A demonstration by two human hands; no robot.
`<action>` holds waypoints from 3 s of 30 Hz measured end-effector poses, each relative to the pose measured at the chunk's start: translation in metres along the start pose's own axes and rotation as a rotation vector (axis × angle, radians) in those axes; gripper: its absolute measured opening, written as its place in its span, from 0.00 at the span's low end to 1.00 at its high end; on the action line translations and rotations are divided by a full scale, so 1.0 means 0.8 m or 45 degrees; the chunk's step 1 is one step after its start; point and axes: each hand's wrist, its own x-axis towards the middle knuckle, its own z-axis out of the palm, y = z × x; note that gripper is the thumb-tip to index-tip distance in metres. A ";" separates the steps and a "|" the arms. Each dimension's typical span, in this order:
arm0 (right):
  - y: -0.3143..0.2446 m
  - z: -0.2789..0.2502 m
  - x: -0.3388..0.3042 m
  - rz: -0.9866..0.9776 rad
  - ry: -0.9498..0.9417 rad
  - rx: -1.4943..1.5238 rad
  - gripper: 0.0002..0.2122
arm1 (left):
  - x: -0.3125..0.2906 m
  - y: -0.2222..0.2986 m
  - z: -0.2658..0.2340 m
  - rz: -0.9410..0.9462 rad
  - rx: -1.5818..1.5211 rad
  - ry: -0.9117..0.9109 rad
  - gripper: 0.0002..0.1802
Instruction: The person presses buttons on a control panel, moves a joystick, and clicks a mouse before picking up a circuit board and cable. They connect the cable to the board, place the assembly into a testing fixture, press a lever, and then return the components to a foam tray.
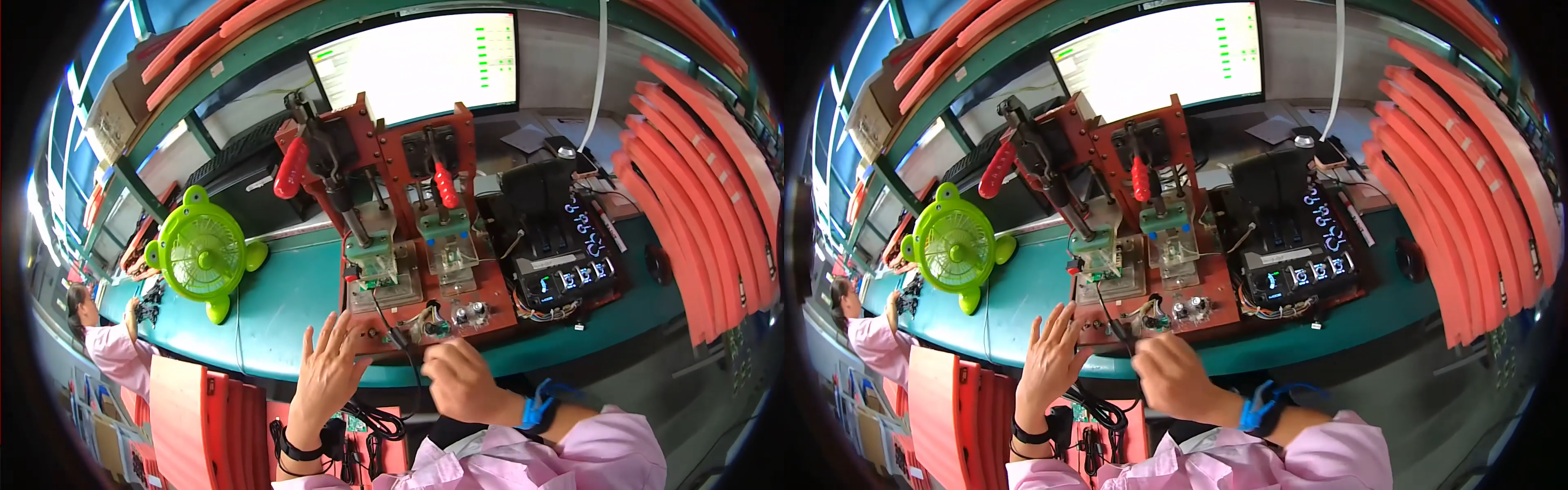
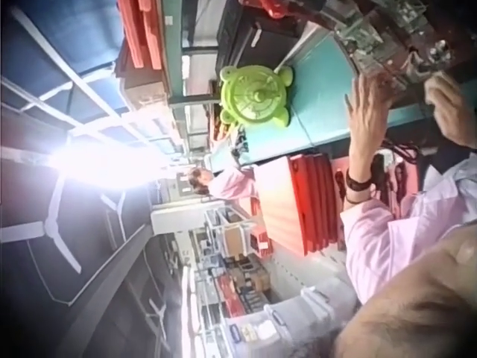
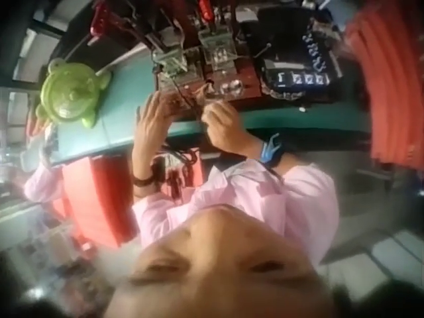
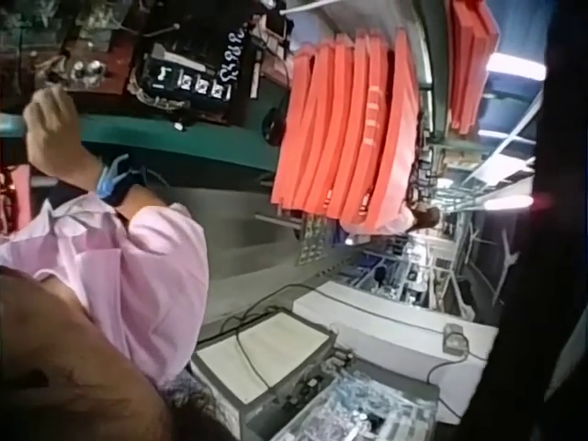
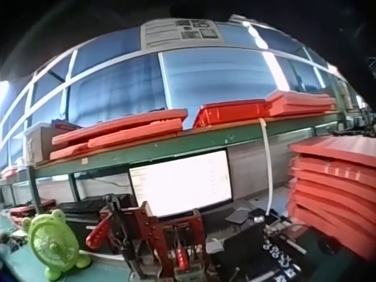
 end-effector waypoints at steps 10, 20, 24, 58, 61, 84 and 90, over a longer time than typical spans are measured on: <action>-0.006 0.041 0.006 -0.112 -0.410 0.164 0.21 | 0.039 0.020 -0.008 0.161 0.289 0.074 0.18; 0.035 0.033 0.008 0.023 -0.306 -0.153 0.32 | 0.013 0.040 0.001 0.231 0.292 0.063 0.21; 0.030 0.031 -0.005 0.167 -0.449 -0.030 0.33 | 0.013 0.048 -0.003 0.330 0.468 0.007 0.22; 0.101 -0.044 -0.094 0.218 -0.074 0.446 0.04 | 0.082 0.084 -0.002 0.155 -0.231 0.224 0.09; 0.098 -0.039 -0.091 0.187 -0.089 0.462 0.04 | 0.085 0.080 -0.004 0.200 -0.311 0.144 0.09; 0.059 -0.032 -0.025 0.324 -0.370 0.000 0.25 | 0.065 0.082 0.001 0.244 -0.139 0.091 0.19; 0.063 -0.037 -0.022 0.234 -0.382 -0.119 0.27 | 0.048 0.076 0.005 0.061 0.060 0.111 0.25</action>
